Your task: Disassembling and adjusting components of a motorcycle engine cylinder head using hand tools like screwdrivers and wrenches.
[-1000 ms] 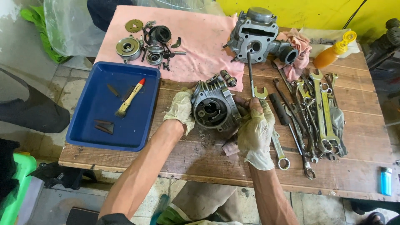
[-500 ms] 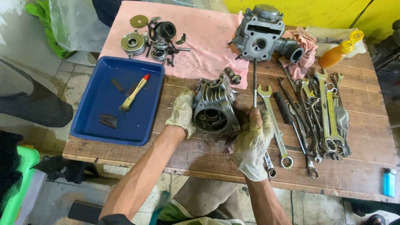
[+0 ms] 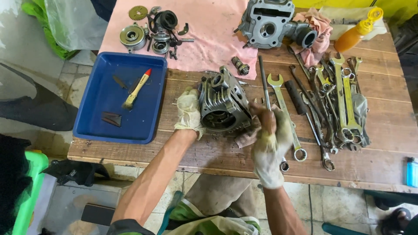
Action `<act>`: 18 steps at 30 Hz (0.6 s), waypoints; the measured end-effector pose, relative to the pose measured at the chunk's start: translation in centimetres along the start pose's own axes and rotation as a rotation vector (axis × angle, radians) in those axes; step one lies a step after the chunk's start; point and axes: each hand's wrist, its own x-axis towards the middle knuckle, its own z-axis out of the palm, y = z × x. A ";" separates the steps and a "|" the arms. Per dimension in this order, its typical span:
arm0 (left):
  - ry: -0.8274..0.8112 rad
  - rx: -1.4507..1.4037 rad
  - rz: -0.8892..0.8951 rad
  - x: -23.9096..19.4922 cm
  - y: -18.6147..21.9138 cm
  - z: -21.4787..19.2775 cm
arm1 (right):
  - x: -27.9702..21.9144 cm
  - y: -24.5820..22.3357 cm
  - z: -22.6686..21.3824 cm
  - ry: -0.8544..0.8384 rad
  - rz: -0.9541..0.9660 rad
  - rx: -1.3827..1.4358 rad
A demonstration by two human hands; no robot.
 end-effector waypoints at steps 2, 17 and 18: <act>-0.031 -0.252 -0.023 -0.2 -0.5 -0.6 | -1.4 -2.7 -1.2 0.061 0.230 -0.088; -0.037 -0.580 0.019 0.0 0.8 -0.1 | -6.9 0.5 -3.5 -0.350 -0.348 -0.403; -0.031 -0.592 0.027 0.1 0.9 -0.1 | -6.6 0.0 -2.9 -0.355 -0.347 -0.403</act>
